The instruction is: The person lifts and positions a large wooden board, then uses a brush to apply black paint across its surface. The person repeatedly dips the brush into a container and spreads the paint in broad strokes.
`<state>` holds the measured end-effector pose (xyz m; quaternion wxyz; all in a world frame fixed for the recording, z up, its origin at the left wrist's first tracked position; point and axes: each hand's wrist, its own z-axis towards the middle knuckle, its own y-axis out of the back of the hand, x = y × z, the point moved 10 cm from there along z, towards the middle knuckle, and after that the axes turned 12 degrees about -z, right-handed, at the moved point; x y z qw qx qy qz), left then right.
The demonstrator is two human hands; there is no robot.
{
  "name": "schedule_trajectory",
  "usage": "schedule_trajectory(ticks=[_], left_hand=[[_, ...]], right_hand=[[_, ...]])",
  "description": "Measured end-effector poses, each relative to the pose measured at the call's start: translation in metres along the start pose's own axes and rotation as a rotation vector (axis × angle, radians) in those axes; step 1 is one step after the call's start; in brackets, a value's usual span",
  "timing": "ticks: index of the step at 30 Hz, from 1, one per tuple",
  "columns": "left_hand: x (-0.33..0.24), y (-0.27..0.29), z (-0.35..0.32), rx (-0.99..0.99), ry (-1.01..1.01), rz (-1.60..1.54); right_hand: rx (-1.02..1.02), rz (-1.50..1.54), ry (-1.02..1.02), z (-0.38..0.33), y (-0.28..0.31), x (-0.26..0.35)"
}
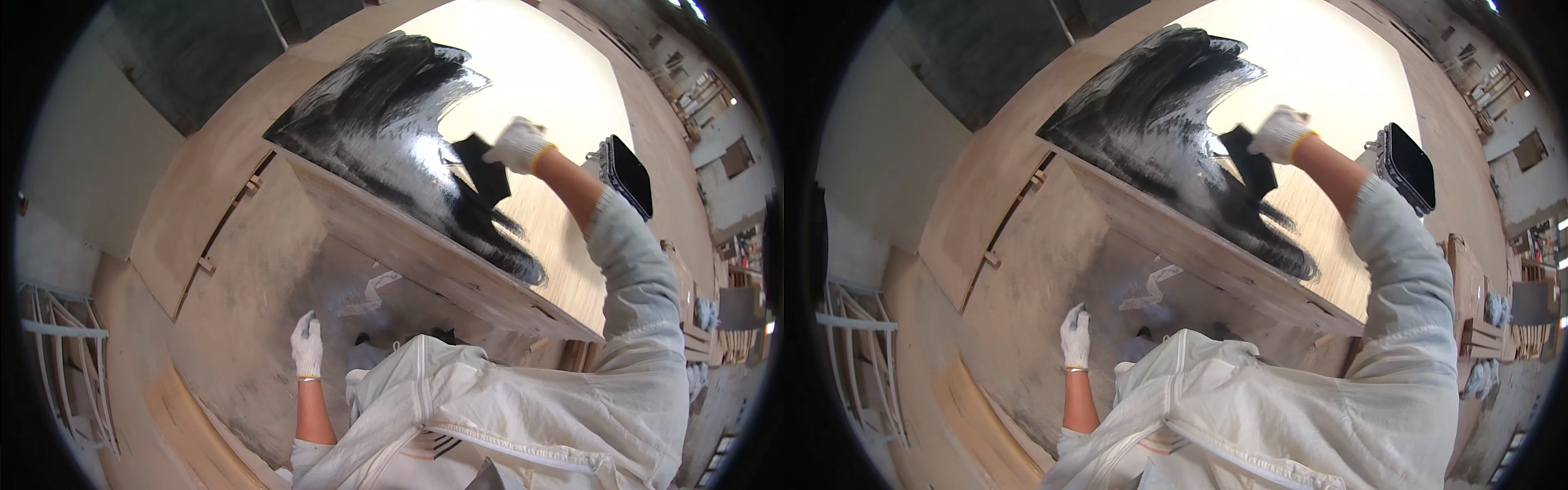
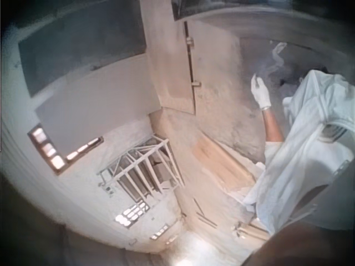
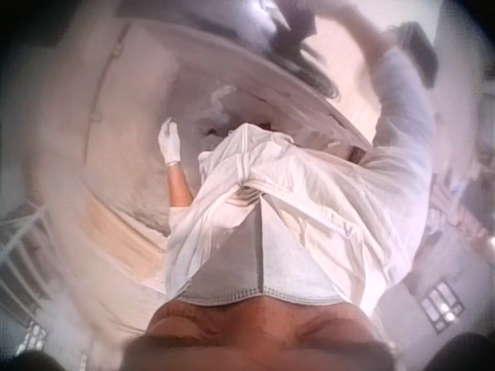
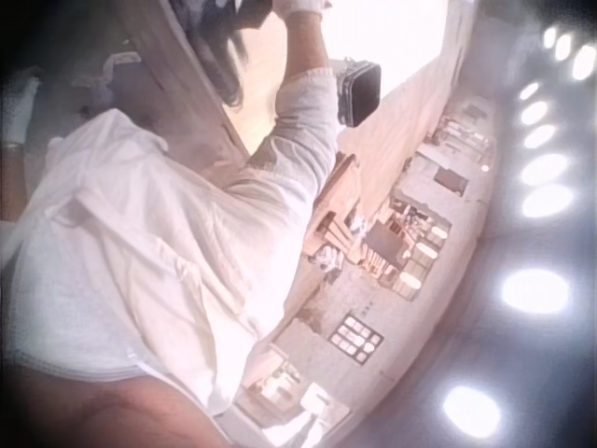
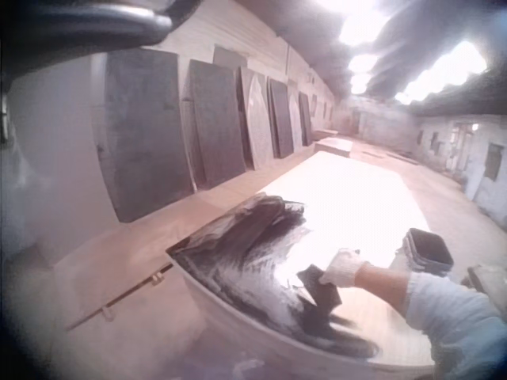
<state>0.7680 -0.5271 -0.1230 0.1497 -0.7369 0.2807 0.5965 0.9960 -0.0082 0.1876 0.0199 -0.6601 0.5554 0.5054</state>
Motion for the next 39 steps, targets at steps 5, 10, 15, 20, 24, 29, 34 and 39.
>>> schedule_trajectory(ticks=[5,10,15,20,24,29,34,39], left_hand=[[-0.132,-0.067,0.029,0.324,-0.214,0.084],[-0.248,-0.213,-0.041,0.849,-0.62,0.295],[-0.284,-0.314,-0.116,1.117,-0.891,0.769],[-0.294,-0.364,-0.105,1.111,-0.734,0.925],[-0.28,-0.389,-0.099,1.064,-0.689,1.343],[-0.276,-0.401,-0.053,0.719,-0.833,1.473],[-0.279,-0.429,-0.111,0.791,-0.746,1.549],[-0.307,-0.443,-0.106,0.781,-0.686,1.599]], right_hand=[[0.136,0.585,-0.434,-0.125,-0.08,-0.016],[0.007,1.867,-0.799,-0.22,-0.146,0.138],[-0.182,2.254,-1.023,-0.198,-0.098,0.204],[-0.575,2.992,-0.967,-0.143,-0.091,0.228],[-0.723,2.964,-0.71,-0.135,-0.095,0.234],[-0.549,2.845,-0.457,-0.207,-0.108,0.258],[-0.107,3.05,-0.814,-0.271,-0.217,0.359],[0.105,2.585,-1.062,-0.32,-0.296,0.376]])
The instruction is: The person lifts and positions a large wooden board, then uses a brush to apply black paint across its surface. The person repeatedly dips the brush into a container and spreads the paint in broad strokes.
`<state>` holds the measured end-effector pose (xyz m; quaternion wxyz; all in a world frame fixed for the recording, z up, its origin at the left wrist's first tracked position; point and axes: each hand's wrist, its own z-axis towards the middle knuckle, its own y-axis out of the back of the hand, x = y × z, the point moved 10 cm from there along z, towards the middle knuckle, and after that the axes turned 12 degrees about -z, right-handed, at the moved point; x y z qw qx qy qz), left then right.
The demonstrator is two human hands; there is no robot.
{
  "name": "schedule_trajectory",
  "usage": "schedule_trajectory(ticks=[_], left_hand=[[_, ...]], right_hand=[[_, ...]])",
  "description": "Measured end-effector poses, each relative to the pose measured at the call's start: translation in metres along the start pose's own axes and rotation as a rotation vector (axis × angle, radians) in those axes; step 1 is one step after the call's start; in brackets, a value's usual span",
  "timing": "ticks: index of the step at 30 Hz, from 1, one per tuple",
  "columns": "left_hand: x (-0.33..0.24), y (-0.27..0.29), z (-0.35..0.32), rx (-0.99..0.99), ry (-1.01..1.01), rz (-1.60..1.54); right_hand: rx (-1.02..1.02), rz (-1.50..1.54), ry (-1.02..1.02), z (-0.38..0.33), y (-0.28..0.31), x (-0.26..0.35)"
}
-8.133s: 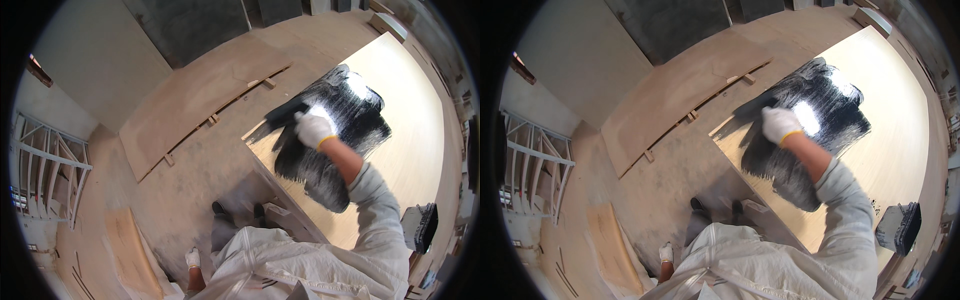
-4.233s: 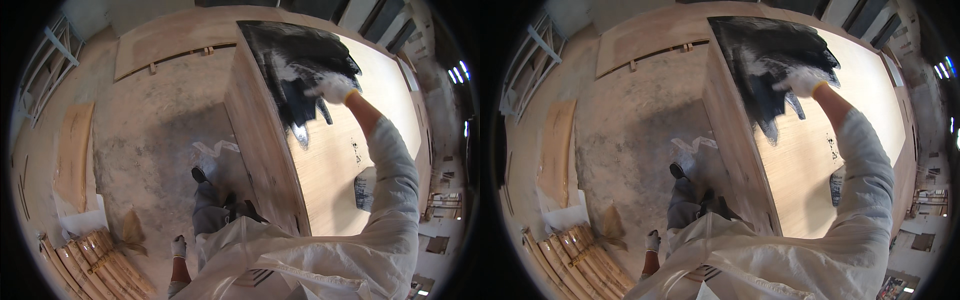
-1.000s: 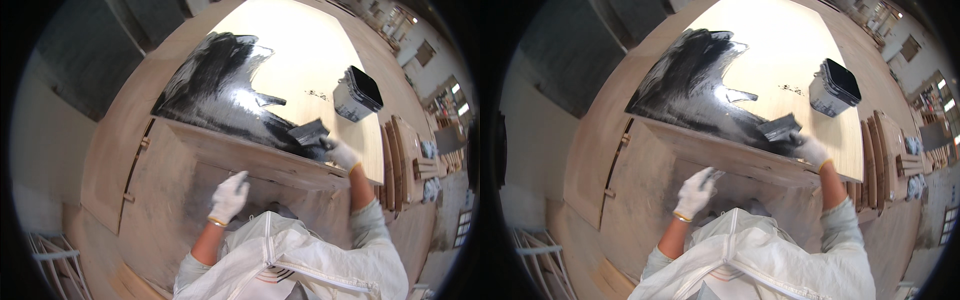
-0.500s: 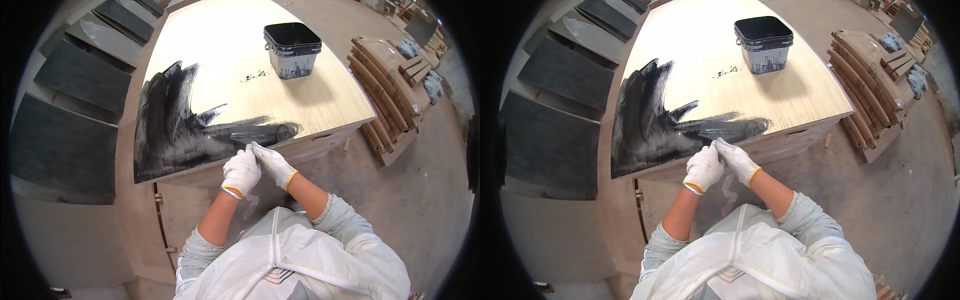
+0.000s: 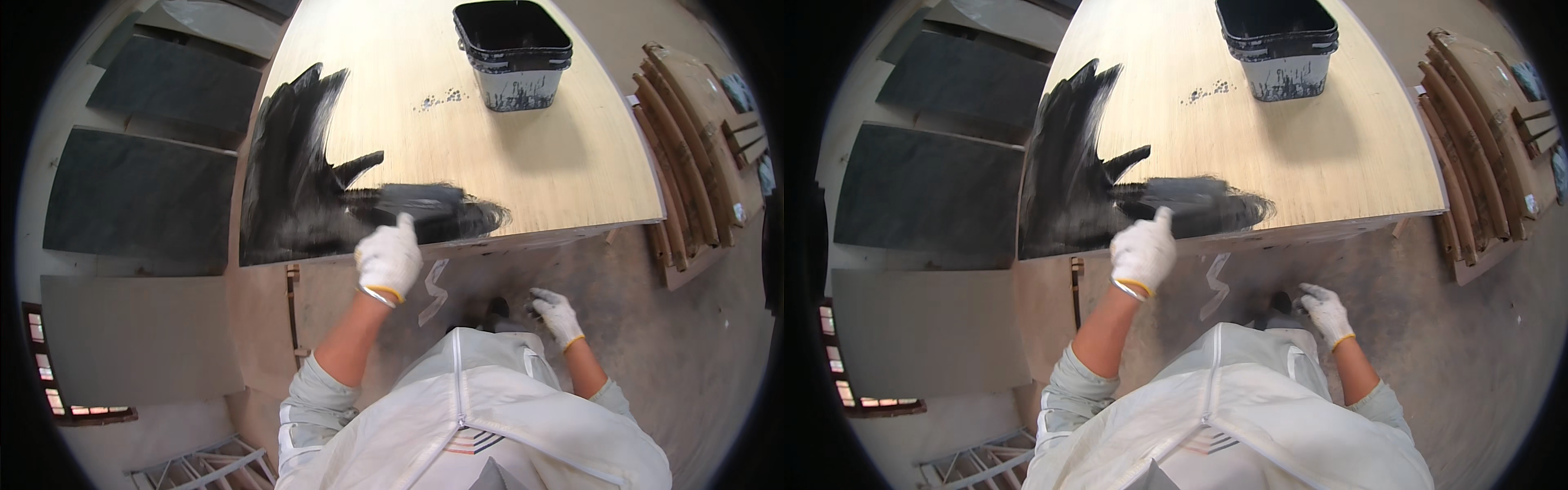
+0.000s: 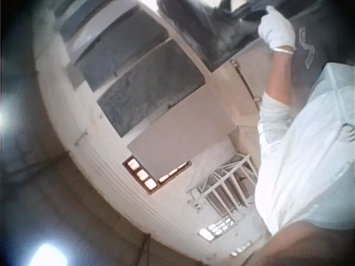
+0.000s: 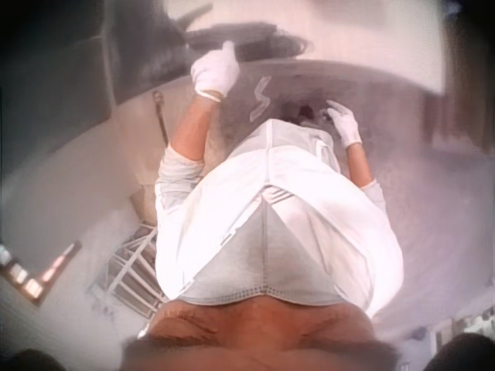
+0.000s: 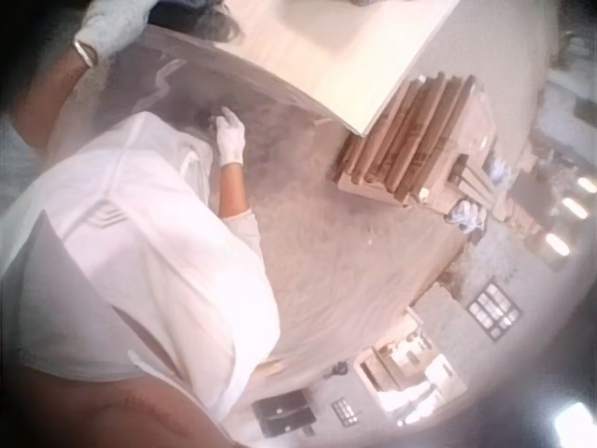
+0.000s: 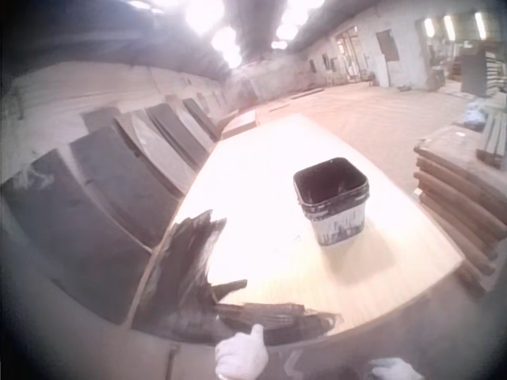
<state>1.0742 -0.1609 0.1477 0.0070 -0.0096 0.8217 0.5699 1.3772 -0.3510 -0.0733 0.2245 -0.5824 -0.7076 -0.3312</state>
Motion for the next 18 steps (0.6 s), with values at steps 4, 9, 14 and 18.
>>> schedule_trajectory(ticks=[4,9,14,18], left_hand=[[-0.016,0.011,0.029,-0.024,0.002,0.069],[-0.054,0.004,0.02,0.063,-0.044,0.053],[0.055,0.032,0.076,-0.089,0.133,0.046],[0.002,0.033,0.046,0.048,0.059,0.113]], right_hand=[[-0.182,0.009,0.313,0.014,0.046,0.039],[-0.704,-0.264,0.941,-0.042,0.12,0.183],[-1.047,-0.758,0.903,0.011,0.185,0.205],[-1.244,-0.931,0.694,0.041,0.207,0.195]])
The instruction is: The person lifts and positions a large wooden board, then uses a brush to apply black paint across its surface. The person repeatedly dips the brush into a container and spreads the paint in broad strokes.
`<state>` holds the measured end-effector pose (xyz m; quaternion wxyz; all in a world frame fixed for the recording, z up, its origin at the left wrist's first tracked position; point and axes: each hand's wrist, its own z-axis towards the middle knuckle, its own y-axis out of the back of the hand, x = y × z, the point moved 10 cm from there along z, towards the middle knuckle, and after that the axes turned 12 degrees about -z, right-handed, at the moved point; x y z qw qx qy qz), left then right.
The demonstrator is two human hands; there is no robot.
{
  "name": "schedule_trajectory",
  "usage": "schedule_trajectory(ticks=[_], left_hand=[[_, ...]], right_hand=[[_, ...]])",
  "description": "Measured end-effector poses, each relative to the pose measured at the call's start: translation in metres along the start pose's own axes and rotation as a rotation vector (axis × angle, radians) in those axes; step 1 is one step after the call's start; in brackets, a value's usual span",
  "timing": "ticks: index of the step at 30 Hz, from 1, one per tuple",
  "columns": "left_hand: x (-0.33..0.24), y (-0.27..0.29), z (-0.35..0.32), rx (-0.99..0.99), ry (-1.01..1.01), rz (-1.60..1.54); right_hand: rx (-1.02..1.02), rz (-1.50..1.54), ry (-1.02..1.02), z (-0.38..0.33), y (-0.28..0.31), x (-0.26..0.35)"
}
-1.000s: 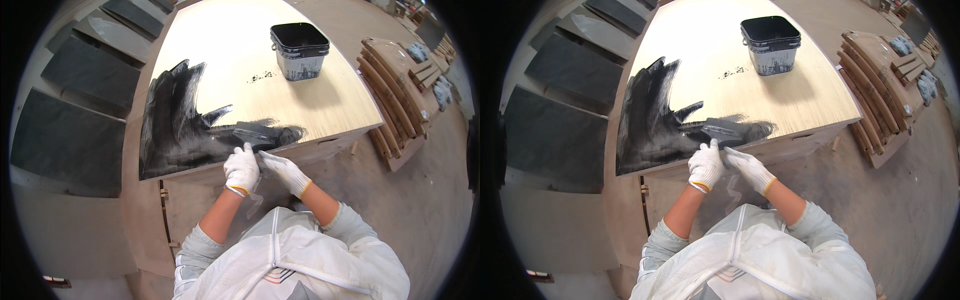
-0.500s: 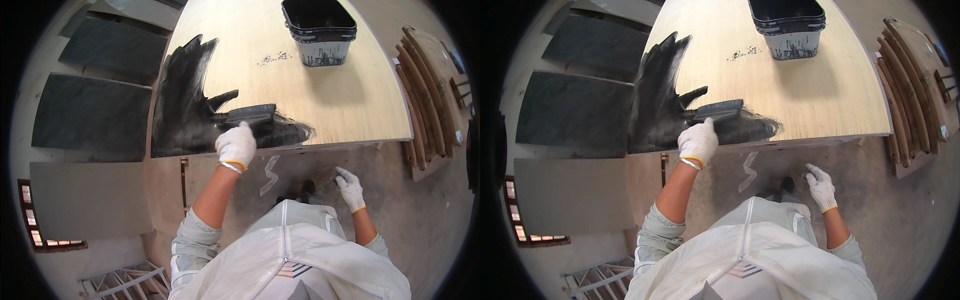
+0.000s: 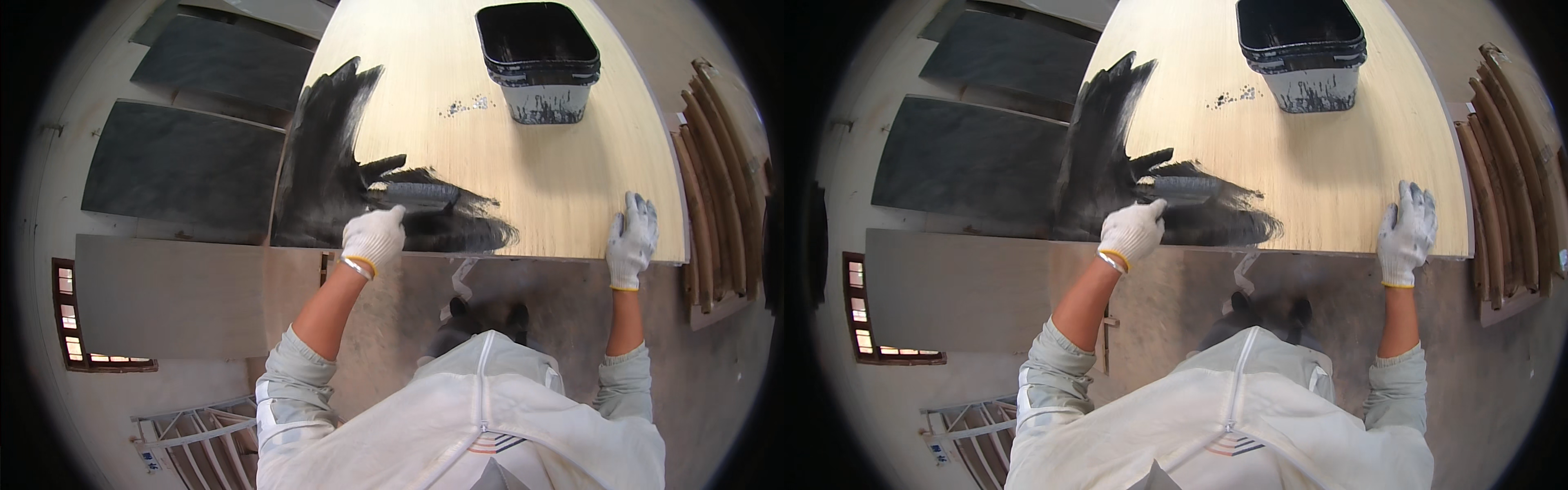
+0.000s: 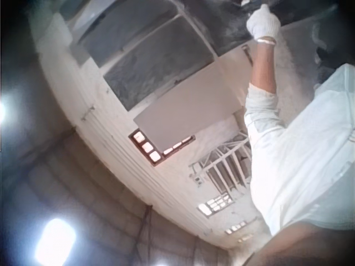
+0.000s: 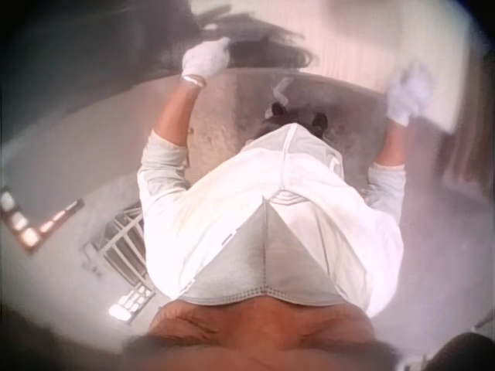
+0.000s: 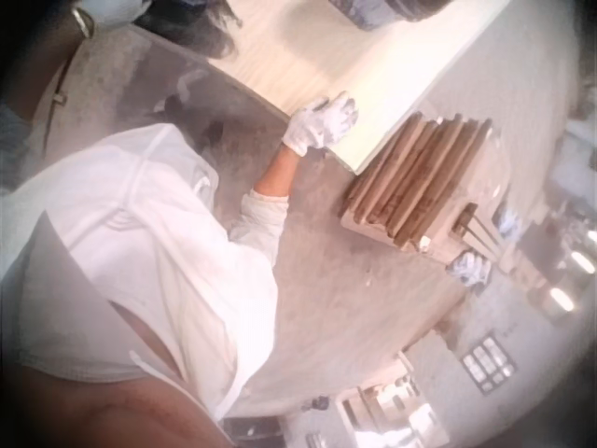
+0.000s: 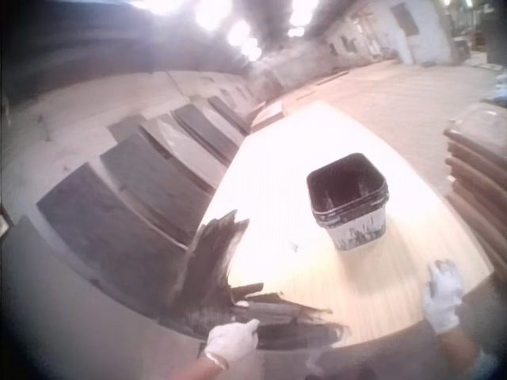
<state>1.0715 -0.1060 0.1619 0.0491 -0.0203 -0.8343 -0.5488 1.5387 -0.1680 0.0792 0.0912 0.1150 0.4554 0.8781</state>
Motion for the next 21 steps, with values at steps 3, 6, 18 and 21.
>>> schedule_trajectory(ticks=[3,6,18,21], left_hand=[[0.074,0.002,0.015,-0.111,0.068,-0.082],[0.088,-0.003,0.027,-0.112,0.087,-0.07],[0.039,0.0,0.054,-0.085,-0.078,-0.002],[0.03,0.003,0.035,-0.025,-0.031,0.019]], right_hand=[[0.01,-0.031,-0.069,-0.007,-0.007,0.001],[0.025,-0.056,-0.088,-0.013,-0.013,-0.002],[0.077,-0.109,-0.093,-0.009,-0.015,-0.007],[0.071,-0.116,-0.102,-0.003,-0.011,-0.004]])
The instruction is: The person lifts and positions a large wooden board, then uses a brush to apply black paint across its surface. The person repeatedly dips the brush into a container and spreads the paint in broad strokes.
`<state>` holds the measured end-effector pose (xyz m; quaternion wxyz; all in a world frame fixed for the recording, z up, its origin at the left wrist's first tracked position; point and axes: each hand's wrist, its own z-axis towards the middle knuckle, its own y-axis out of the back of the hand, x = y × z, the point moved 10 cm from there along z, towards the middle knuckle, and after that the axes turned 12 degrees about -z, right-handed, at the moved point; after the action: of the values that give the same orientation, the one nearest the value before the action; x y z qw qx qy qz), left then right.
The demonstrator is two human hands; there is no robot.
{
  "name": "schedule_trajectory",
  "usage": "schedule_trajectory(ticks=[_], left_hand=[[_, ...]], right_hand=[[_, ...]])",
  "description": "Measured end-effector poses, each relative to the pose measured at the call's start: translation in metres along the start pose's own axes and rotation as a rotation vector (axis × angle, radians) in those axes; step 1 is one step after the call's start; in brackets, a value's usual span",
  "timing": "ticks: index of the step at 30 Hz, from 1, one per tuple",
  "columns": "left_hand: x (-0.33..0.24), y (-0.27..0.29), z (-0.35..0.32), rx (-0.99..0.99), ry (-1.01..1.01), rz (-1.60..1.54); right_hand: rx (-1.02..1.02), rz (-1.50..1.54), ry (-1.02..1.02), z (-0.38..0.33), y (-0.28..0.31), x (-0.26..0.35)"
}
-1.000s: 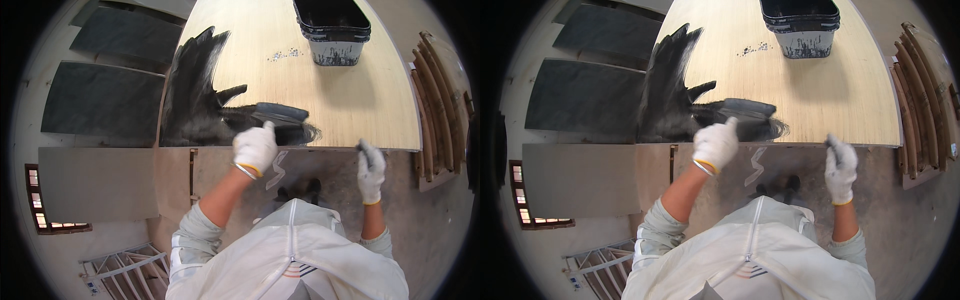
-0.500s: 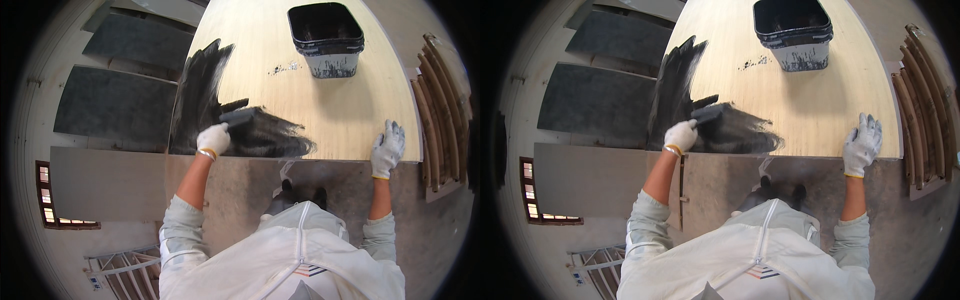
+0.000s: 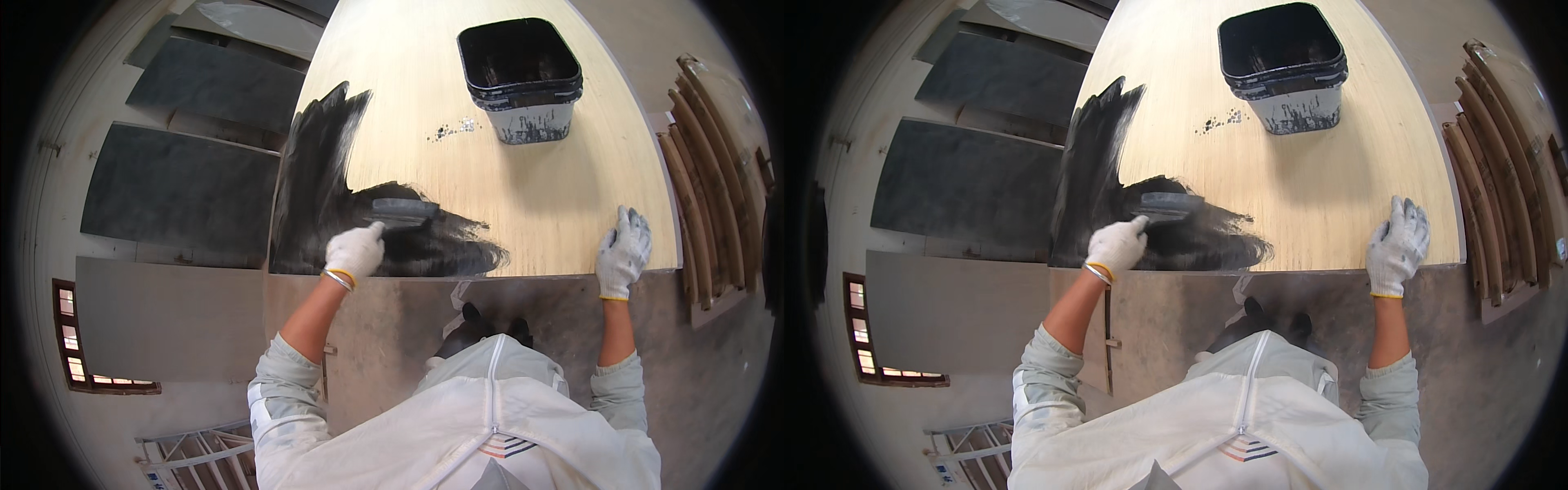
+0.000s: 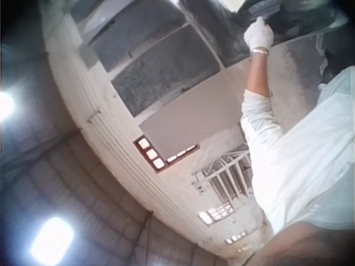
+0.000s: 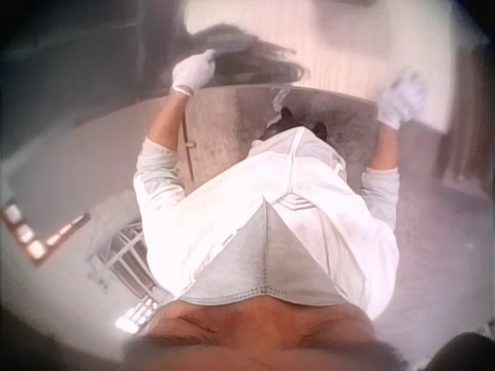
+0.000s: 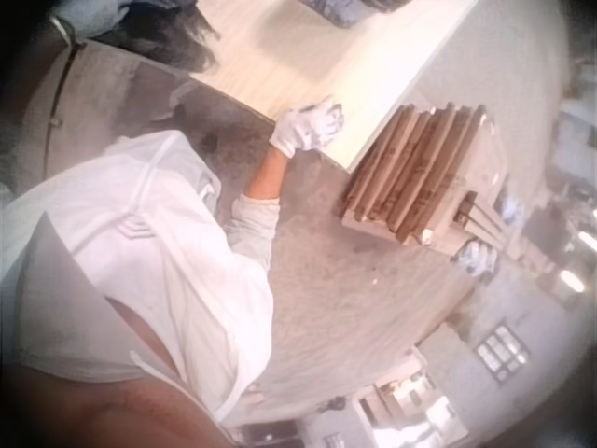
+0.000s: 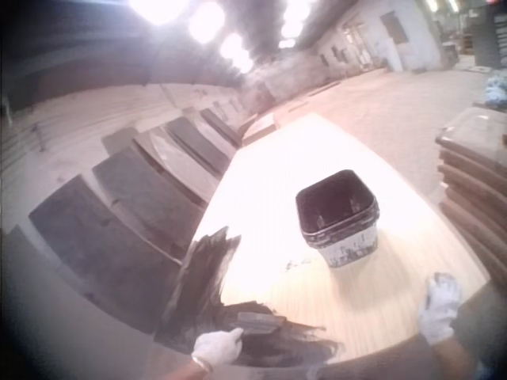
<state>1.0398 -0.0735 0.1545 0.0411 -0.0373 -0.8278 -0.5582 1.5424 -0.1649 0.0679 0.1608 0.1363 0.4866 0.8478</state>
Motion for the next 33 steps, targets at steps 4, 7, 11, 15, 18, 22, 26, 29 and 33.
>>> schedule_trajectory(ticks=[4,7,11,15,18,22,26,29,33], left_hand=[[0.045,0.015,0.052,-0.169,-0.054,-0.018],[-0.02,0.017,0.04,-0.134,-0.151,-0.032],[-0.064,-0.023,-0.054,0.045,-0.134,0.003],[-0.047,-0.021,-0.064,-0.06,-0.087,0.011],[-0.078,-0.023,-0.04,-0.03,-0.073,-0.02],[-0.128,-0.021,-0.08,-0.029,-0.17,-0.007],[-0.096,-0.004,-0.034,-0.063,-0.269,-0.023],[-0.067,0.016,0.035,-0.186,-0.33,0.063],[-0.086,0.019,0.009,-0.054,-0.584,0.19]], right_hand=[[-0.017,0.043,0.029,-0.002,-0.001,0.011],[0.001,0.025,0.02,-0.002,-0.001,0.005],[0.001,0.005,-0.006,-0.001,-0.004,-0.001],[-0.005,-0.02,0.005,-0.001,-0.006,0.008],[0.008,-0.061,0.035,-0.004,-0.009,0.005],[0.028,-0.087,0.022,-0.003,-0.011,0.002],[0.005,-0.057,0.021,-0.002,-0.013,-0.001],[0.014,-0.047,0.02,0.0,-0.012,0.004],[0.019,-0.079,0.012,-0.002,-0.011,0.001]])
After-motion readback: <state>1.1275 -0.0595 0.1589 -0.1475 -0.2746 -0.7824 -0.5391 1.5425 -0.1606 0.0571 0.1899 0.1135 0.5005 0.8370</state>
